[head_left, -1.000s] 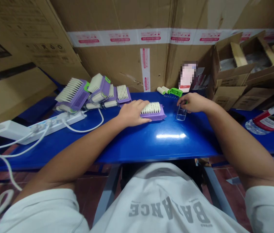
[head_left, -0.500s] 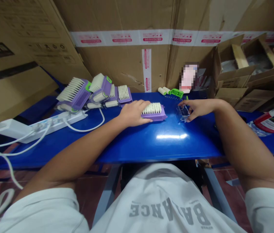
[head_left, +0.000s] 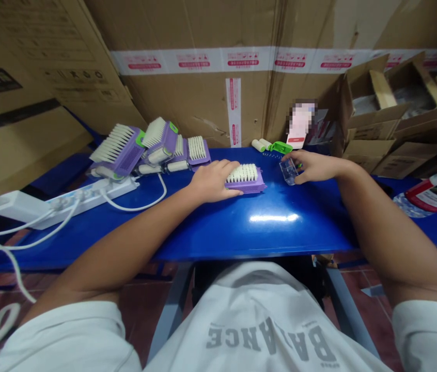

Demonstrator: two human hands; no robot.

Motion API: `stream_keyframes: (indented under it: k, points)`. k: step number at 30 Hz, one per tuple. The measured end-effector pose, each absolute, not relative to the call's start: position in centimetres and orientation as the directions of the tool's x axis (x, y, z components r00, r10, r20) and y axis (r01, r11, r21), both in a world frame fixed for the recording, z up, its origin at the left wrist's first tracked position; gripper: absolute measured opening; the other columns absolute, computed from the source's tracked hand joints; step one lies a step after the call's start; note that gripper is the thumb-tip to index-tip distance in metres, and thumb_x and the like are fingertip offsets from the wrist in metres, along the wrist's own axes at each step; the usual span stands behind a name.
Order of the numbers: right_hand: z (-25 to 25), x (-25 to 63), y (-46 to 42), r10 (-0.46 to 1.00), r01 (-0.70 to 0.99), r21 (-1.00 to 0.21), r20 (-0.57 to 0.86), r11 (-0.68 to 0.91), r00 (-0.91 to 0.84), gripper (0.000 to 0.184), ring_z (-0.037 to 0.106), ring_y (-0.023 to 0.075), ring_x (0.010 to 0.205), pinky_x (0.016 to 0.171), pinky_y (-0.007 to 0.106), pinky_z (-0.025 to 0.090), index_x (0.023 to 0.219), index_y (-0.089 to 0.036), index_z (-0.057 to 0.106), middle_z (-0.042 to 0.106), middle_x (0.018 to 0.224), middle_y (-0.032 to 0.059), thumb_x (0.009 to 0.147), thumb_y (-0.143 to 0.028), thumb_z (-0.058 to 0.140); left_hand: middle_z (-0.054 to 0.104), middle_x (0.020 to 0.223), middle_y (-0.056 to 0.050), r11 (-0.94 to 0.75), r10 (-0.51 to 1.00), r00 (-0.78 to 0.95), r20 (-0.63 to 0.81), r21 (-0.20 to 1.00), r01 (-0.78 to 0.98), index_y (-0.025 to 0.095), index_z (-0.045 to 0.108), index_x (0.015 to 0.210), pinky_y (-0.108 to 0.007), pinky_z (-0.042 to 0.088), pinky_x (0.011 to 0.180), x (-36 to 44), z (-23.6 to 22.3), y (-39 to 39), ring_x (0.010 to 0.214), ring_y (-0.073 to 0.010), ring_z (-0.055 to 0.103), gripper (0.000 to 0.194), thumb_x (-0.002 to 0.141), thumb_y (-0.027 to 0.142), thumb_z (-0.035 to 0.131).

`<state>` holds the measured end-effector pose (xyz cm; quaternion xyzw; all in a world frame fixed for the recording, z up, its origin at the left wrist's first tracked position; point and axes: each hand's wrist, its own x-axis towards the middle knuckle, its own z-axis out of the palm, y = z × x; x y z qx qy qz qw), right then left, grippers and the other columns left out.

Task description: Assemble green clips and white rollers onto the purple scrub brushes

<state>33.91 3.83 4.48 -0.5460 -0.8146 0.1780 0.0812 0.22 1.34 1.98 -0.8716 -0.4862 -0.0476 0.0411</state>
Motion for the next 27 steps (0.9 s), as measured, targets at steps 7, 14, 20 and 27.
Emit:
stream_keyframes:
  k: [7, 14, 20, 27]
  points:
    - [4.0, 34.0, 4.6, 0.913, 0.864, -0.364, -0.075, 0.349, -0.401, 0.086, 0.073, 0.0335, 0.110, 0.096, 0.041, 0.061, 0.151, -0.014, 0.060, 0.073, 0.129, 0.0150, 0.069, -0.028, 0.085, 0.060, 0.154, -0.010, -0.533, 0.837, 0.531, 0.132, -0.028, 0.846, 0.028, 0.044, 0.161, -0.045, 0.052, 0.105, 0.2, 1.9, 1.3, 0.139, -0.0352, 0.058, 0.087, 0.090, 0.071, 0.070]
    - [3.6, 34.3, 4.6, 0.869, 0.844, -0.293, -0.077, 0.449, -0.489, 0.085, 0.068, 0.0362, 0.124, 0.107, 0.046, 0.057, 0.152, -0.019, 0.061, 0.066, 0.143, 0.0168, 0.072, -0.034, 0.085, 0.061, 0.154, -0.011, -0.536, 0.834, 0.534, 0.136, -0.028, 0.844, 0.027, 0.045, 0.161, -0.045, 0.053, 0.103, 0.2, 1.9, 1.3, 0.138, -0.0356, 0.059, 0.086, 0.091, 0.070, 0.071]
    - [3.5, 34.3, 4.6, 0.871, 0.869, -0.147, -0.073, 0.472, -0.485, 0.083, 0.062, 0.0425, 0.132, 0.116, 0.054, 0.050, 0.148, -0.018, 0.062, 0.064, 0.143, 0.0176, 0.071, -0.035, 0.085, 0.061, 0.153, -0.011, -0.537, 0.833, 0.536, 0.139, -0.032, 0.843, 0.028, 0.045, 0.161, -0.044, 0.053, 0.103, 0.2, 1.9, 1.3, 0.137, -0.0351, 0.059, 0.086, 0.090, 0.070, 0.071]
    - [4.1, 36.6, 3.9, 0.988, 0.977, 0.176, -0.124, 0.117, -0.096, 0.061, 0.061, 0.0558, 0.122, 0.096, 0.061, 0.056, 0.123, -0.015, 0.072, 0.066, 0.133, 0.0273, 0.064, -0.022, 0.087, 0.060, 0.155, -0.011, -0.538, 0.833, 0.536, 0.135, -0.023, 0.843, 0.028, 0.044, 0.161, -0.045, 0.052, 0.106, 0.2, 1.9, 1.4, 0.138, -0.0357, 0.058, 0.087, 0.090, 0.071, 0.070]
